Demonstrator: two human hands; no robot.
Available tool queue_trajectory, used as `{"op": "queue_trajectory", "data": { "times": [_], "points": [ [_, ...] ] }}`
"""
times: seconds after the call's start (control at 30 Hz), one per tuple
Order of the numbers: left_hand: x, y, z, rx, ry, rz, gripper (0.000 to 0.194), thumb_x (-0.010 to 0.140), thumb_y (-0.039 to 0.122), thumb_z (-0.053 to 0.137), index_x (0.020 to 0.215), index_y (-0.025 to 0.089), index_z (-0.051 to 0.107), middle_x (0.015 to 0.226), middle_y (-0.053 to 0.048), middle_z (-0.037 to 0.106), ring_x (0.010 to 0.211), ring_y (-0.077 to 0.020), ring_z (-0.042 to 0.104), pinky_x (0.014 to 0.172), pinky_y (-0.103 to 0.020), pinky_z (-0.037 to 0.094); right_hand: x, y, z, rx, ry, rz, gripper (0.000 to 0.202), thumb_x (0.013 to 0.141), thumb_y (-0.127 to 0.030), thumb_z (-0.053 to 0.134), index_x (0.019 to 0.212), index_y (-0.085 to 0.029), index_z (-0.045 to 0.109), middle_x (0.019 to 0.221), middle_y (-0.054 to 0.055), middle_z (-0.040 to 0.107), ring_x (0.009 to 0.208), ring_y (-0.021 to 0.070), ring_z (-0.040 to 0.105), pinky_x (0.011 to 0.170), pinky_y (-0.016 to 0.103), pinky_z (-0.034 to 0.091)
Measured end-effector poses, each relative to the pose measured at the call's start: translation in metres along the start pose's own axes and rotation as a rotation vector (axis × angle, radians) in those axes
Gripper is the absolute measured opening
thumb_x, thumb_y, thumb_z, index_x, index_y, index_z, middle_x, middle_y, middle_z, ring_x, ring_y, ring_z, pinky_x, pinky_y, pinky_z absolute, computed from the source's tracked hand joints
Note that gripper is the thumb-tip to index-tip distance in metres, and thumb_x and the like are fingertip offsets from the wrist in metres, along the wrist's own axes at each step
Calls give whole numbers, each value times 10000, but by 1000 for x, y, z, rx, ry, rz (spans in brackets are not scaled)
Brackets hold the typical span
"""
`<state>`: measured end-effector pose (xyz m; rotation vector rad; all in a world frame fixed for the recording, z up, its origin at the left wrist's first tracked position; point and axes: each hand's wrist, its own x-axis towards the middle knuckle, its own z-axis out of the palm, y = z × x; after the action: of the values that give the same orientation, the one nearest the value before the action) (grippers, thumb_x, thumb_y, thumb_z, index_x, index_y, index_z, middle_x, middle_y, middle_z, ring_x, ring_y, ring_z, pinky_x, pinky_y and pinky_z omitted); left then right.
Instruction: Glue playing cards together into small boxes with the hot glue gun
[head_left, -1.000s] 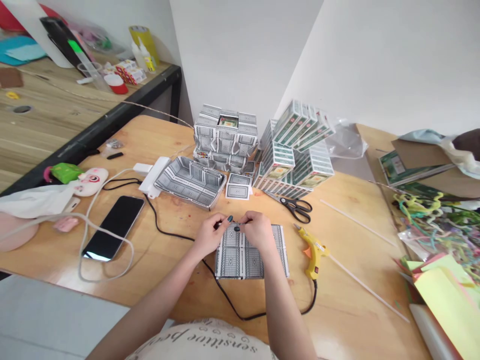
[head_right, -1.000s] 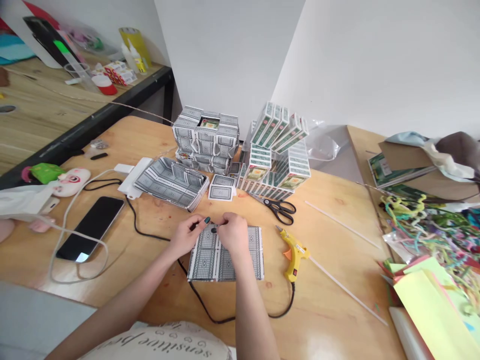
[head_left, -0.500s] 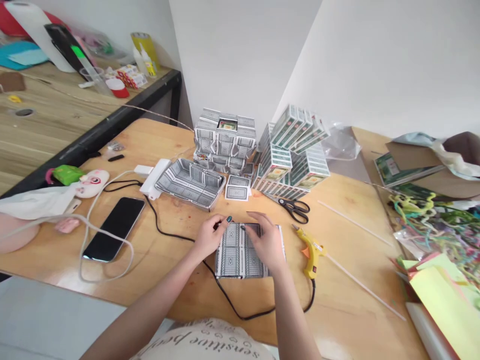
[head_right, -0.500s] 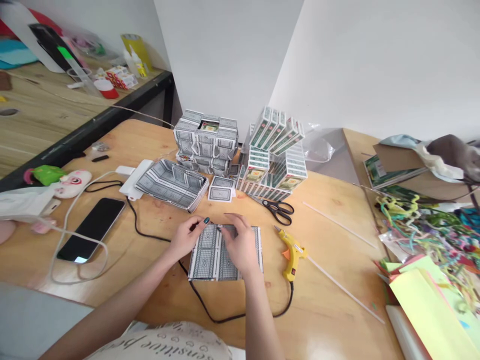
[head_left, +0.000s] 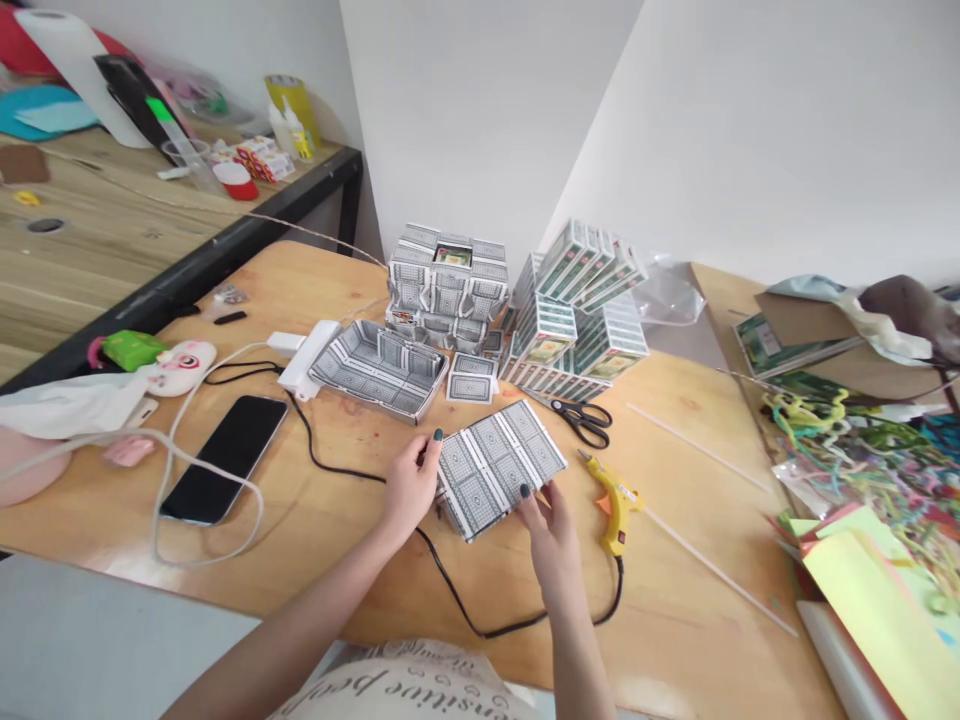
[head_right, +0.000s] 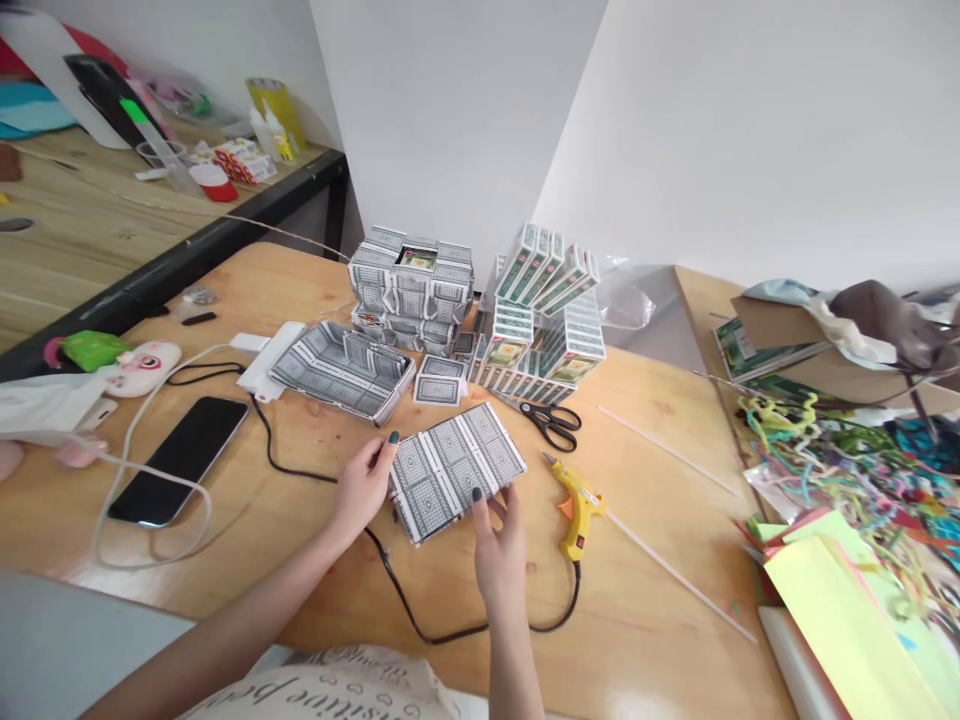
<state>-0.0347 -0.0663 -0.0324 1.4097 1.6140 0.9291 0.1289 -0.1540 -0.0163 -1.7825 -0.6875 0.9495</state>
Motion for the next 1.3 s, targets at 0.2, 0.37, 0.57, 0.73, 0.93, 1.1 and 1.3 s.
{"op": "queue_trajectory", "data": {
  "times": [0.2,0.37,0.57,0.73,0.93,1.1,1.3],
  "points": [
    [-14,7,-9,-74,63,-10,283,823,389,481,841,145,622,728,-31,650,675,-153,585,618,-232,442,3,-16,21,238,-1,-44,557,691,-415,643,1184,-222,469,1238,90,518,1048,224,548,860,374,470],
    [-31,28,-14,-309,-11,99,229,825,308,517,961,162,628,999,-75,663,913,-175,615,823,-267,473,10,-32,10,494,-60,-101,617,678,-319,681,1200,-295,353,1201,78,529,966,186,581,832,399,463],
    [-15,54,-31,-567,-426,83,411,721,226,659,1116,159,570,1248,-106,544,1138,-228,517,981,-363,406,9,-52,-8,539,-66,-274,600,646,-241,703,1133,-317,360,1073,39,572,958,188,563,823,397,437],
    [3,67,-41,-623,-786,39,611,659,206,720,1228,172,500,1287,-117,510,1150,-259,503,1000,-423,378,3,-56,-14,532,-66,-326,643,626,-240,706,1157,-320,353,1047,41,556,937,198,553,803,394,431],
    [4,75,-47,-569,-804,81,625,584,184,770,1169,172,552,1268,-115,526,1177,-253,477,1035,-408,326,7,-52,-23,563,-65,-323,677,588,-222,715,1161,-333,371,1066,33,536,928,196,548,785,369,435],
    [3,77,-47,-572,-763,43,671,546,178,788,1172,175,546,1218,-127,563,1112,-247,532,1015,-408,345,8,-55,-24,526,-67,-302,740,593,-269,704,1237,-341,348,1182,57,518,955,215,545,805,395,431],
    [2,82,-48,-569,-733,-16,685,491,148,808,1130,148,564,1151,-137,601,1065,-267,554,981,-416,368,9,-57,-23,560,-97,-323,773,588,-241,702,1270,-329,348,1269,61,478,949,209,562,799,379,443]
  ]
}}
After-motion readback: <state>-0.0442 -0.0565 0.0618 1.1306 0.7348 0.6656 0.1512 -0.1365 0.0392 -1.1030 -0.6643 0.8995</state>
